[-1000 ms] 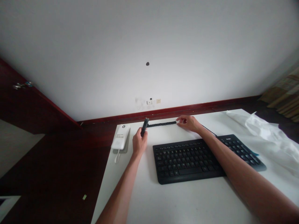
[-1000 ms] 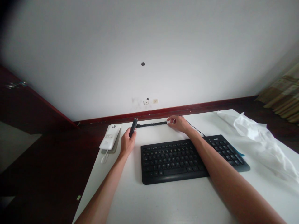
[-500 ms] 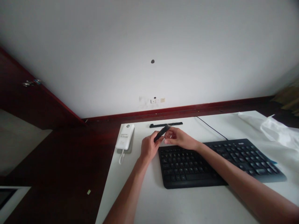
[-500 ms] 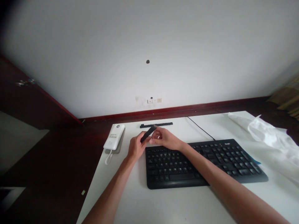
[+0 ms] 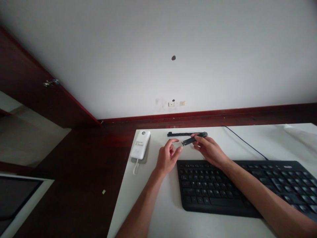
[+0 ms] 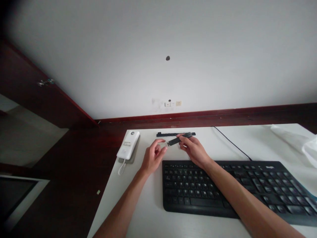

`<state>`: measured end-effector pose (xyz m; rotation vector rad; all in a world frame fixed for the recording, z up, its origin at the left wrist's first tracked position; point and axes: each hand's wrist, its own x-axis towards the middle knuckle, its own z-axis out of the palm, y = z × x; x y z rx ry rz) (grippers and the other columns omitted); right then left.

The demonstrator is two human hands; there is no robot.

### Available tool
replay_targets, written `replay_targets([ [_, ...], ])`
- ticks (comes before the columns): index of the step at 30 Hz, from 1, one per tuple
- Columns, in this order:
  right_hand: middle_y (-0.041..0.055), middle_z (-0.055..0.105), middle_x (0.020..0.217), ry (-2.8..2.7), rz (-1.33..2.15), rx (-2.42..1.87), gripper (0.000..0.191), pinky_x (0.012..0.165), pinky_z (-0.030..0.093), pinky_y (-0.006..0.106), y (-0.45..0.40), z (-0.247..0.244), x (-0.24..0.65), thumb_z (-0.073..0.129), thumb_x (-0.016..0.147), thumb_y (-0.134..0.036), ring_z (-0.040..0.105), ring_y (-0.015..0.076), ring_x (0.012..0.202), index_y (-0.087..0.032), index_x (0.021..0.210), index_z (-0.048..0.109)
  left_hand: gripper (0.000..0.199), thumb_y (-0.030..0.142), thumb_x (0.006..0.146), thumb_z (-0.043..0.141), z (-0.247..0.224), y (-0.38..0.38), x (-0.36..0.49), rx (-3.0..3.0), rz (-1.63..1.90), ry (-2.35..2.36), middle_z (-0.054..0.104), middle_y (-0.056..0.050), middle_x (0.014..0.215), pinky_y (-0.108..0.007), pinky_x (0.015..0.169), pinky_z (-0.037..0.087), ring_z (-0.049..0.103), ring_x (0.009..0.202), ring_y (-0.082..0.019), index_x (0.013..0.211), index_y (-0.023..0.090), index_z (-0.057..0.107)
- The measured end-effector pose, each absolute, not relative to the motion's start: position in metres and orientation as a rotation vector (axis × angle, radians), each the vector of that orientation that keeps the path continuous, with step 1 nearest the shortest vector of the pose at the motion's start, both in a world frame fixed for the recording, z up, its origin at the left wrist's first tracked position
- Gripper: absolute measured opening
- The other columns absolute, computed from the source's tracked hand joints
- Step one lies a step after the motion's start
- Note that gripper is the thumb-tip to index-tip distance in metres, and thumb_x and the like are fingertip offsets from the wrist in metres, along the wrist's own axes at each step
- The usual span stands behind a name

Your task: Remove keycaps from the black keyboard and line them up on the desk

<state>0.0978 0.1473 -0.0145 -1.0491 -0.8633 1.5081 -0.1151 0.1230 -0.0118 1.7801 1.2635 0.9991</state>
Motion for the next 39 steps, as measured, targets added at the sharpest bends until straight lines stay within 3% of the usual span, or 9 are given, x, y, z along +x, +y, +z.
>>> replay_targets([
  [3, -0.0005, 0.053, 0.07, -0.75, 1.547, -1.036, 0.03, 0.063, 0.047, 0.028, 0.15, -0.015, 0.101, 0.081, 0.08, -0.048, 0.051, 0.0159, 0.071, -0.024, 0.098, 0.078, 0.042, 0.055, 0.101, 0.048, -0.014, 0.125, -0.117, 1.645, 1.068, 1.253, 0.044, 0.005, 0.061, -0.025, 0.056, 0.029, 0.039, 0.056, -0.012, 0.106, 0.018, 0.066],
  [6, -0.0011, 0.049, 0.068, -0.689, 1.579, -1.009, 0.029, 0.059, 0.046, 0.028, 0.153, -0.015, 0.103, 0.079, 0.082, -0.049, 0.049, 0.0152, 0.066, -0.024, 0.096, 0.076, 0.047, 0.057, 0.102, 0.045, -0.016, 0.126, -0.118, 1.578, 1.124, 1.25, 0.059, -0.001, 0.073, -0.025, 0.058, 0.033, 0.047, 0.063, -0.014, 0.093, 0.017, 0.067],
  [9, -0.0017, 0.048, 0.065, -0.655, 1.58, -0.996, 0.03, 0.056, 0.045, 0.029, 0.157, -0.017, 0.105, 0.077, 0.082, -0.053, 0.045, 0.0149, 0.06, -0.024, 0.091, 0.073, 0.05, 0.058, 0.101, 0.045, -0.018, 0.126, -0.117, 1.561, 1.141, 1.288, 0.063, -0.003, 0.076, -0.025, 0.06, 0.035, 0.051, 0.066, -0.015, 0.086, 0.017, 0.067],
  [19, 0.0048, 0.068, 0.087, -0.667, 1.54, -1.02, 0.041, 0.06, 0.047, 0.034, 0.157, -0.016, 0.102, 0.071, 0.082, -0.066, 0.061, 0.0208, 0.072, -0.026, 0.085, 0.064, 0.057, 0.061, 0.101, 0.044, -0.022, 0.125, -0.117, 1.55, 1.116, 1.365, 0.045, 0.002, 0.055, -0.028, 0.052, 0.024, 0.032, 0.05, -0.012, 0.072, 0.017, 0.067],
  [22, 0.0057, 0.072, 0.094, -0.767, 1.576, -0.999, 0.045, 0.057, 0.043, 0.032, 0.154, -0.013, 0.1, 0.069, 0.082, -0.069, 0.061, 0.0188, 0.067, -0.025, 0.087, 0.064, 0.058, 0.061, 0.101, 0.043, -0.023, 0.125, -0.117, 1.59, 1.114, 1.374, 0.046, 0.002, 0.055, -0.028, 0.053, 0.025, 0.035, 0.051, -0.012, 0.072, 0.017, 0.067],
  [25, 0.0056, 0.073, 0.09, -0.803, 1.596, -0.974, 0.047, 0.054, 0.039, 0.031, 0.151, -0.011, 0.097, 0.07, 0.079, -0.07, 0.056, 0.0161, 0.06, -0.024, 0.091, 0.065, 0.059, 0.06, 0.101, 0.042, -0.023, 0.125, -0.117, 1.623, 1.115, 1.369, 0.047, 0.001, 0.055, -0.027, 0.054, 0.027, 0.037, 0.052, -0.013, 0.072, 0.017, 0.069],
  [29, 0.0051, 0.071, 0.083, -0.772, 1.559, -0.979, 0.043, 0.056, 0.039, 0.03, 0.15, -0.009, 0.095, 0.071, 0.077, -0.063, 0.056, 0.0164, 0.061, -0.023, 0.091, 0.066, 0.061, 0.063, 0.1, 0.042, -0.024, 0.125, -0.117, 1.621, 1.159, 1.37, 0.04, 0.003, 0.052, -0.028, 0.054, 0.025, 0.033, 0.051, -0.012, 0.071, 0.017, 0.068],
  [33, 0.0035, 0.071, 0.084, -0.843, 1.558, -0.961, 0.029, 0.056, 0.038, 0.03, 0.149, -0.008, 0.095, 0.072, 0.075, -0.046, 0.056, 0.0165, 0.063, -0.023, 0.092, 0.064, 0.064, 0.068, 0.098, 0.041, -0.025, 0.125, -0.118, 1.603, 1.19, 1.362, 0.033, 0.005, 0.05, -0.028, 0.053, 0.023, 0.029, 0.049, -0.012, 0.07, 0.017, 0.068],
  [39, 0.0019, 0.069, 0.086, -0.943, 1.532, -0.934, 0.022, 0.057, 0.035, 0.029, 0.147, -0.011, 0.095, 0.071, 0.073, -0.033, 0.054, 0.0163, 0.067, -0.024, 0.091, 0.063, 0.064, 0.067, 0.099, 0.042, -0.025, 0.122, -0.119, 1.61, 1.225, 1.369, 0.04, 0.003, 0.051, -0.028, 0.053, 0.023, 0.032, 0.05, -0.012, 0.069, 0.016, 0.068],
])
